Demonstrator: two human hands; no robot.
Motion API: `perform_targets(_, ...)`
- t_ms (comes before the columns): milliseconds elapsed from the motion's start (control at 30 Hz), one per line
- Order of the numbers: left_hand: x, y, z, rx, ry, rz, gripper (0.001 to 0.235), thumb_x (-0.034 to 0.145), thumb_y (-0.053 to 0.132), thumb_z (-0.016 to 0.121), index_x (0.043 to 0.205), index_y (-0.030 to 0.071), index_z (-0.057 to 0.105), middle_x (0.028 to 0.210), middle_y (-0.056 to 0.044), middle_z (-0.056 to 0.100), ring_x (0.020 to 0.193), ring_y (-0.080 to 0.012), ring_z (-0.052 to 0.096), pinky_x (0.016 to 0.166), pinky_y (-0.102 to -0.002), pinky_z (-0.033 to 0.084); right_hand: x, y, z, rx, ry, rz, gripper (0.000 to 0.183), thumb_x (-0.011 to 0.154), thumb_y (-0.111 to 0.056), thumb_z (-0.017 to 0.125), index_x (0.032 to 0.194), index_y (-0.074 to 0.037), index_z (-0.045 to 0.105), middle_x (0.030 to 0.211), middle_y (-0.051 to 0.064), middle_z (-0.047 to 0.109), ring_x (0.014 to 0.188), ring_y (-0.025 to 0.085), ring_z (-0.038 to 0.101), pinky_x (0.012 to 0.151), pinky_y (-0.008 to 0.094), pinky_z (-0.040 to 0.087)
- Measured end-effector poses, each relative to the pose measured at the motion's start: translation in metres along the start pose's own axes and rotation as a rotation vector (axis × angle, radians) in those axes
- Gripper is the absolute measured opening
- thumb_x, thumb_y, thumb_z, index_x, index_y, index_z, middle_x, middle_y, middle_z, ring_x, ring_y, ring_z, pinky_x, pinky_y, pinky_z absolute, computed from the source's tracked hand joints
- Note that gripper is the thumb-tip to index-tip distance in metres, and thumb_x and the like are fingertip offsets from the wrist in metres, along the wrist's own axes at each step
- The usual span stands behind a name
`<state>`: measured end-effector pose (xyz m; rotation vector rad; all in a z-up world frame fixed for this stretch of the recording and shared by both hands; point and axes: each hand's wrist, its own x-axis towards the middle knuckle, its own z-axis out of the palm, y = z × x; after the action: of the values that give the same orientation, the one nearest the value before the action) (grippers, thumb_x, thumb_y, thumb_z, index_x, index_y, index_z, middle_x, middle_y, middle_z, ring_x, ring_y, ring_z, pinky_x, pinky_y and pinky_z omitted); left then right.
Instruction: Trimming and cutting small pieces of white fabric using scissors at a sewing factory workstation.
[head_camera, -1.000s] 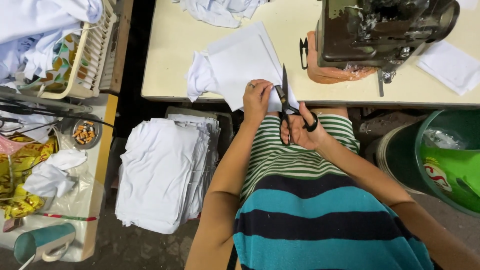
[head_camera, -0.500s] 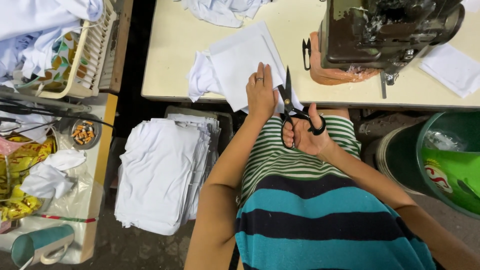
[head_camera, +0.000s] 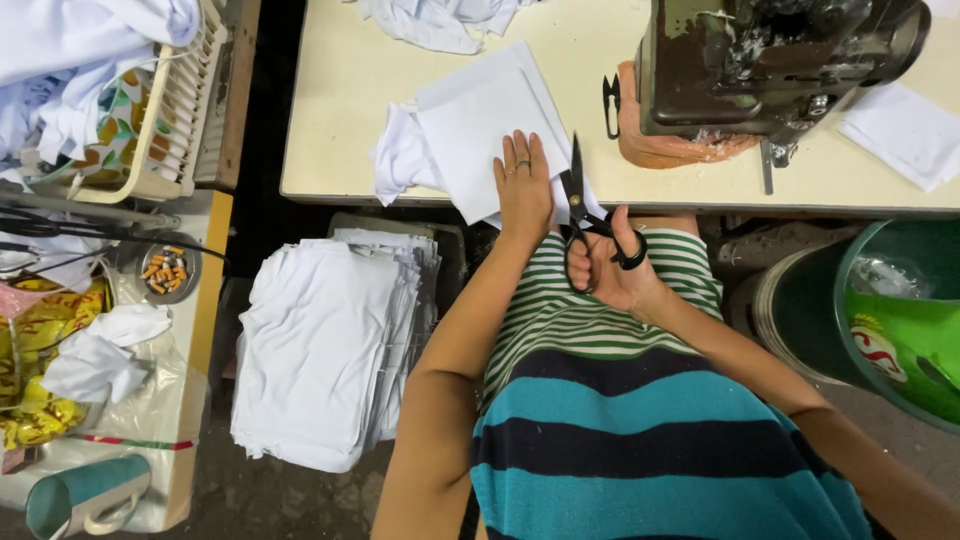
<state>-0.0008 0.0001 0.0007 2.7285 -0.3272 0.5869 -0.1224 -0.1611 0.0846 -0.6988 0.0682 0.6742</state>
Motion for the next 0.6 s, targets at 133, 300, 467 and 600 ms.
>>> perform_targets(133,-0.001,0.004,-0.010,-0.010,0.023,0.015,0.073,0.093,0.001,0.056,0.160,-0.003,0.028,0.162,-0.034,0.030,0.155,-0.0500,0.023,0.122,-0.066,0.021,0.000,0.007,-0.019,-0.084,0.112,0.024,0.074,0.092,-0.084,0.044,0.088,-0.011,0.052,0.069,-0.003,0.041,0.056,0.015,0.051,0.052,0.027,0.046)
perform_targets(300,-0.003,0.005,-0.016,-0.037,0.031,0.010,0.076,0.092,0.004,0.058,0.160,-0.004,0.027,0.163,-0.034,0.029,0.155,-0.0502,0.022,0.123,-0.065,0.019,-0.002,0.009,-0.026,-0.132,0.165,0.047,0.063,0.097,-0.077,0.050,0.085,-0.015,0.049,0.065,-0.008,0.036,0.049,0.010,0.046,0.045,0.021,0.041)
perform_targets(467,-0.005,0.008,-0.022,-0.122,0.054,0.004,0.079,0.093,0.004,0.058,0.162,-0.003,0.021,0.165,-0.033,0.024,0.157,-0.0489,0.017,0.125,-0.063,0.014,0.002,-0.004,-0.011,-0.057,0.004,0.047,0.086,0.087,-0.093,0.037,0.091,-0.009,0.057,0.070,0.003,0.048,0.062,0.021,0.056,0.056,0.032,0.047)
perform_targets(600,-0.005,0.008,-0.025,-0.121,0.045,0.019,0.082,0.091,0.004,0.061,0.162,-0.004,0.020,0.165,-0.034,0.022,0.157,-0.0491,0.016,0.125,-0.062,0.013,0.021,-0.008,-0.011,-0.017,-0.047,0.036,0.087,0.090,-0.090,0.036,0.094,-0.006,0.058,0.075,0.006,0.051,0.068,0.023,0.058,0.063,0.034,0.049)
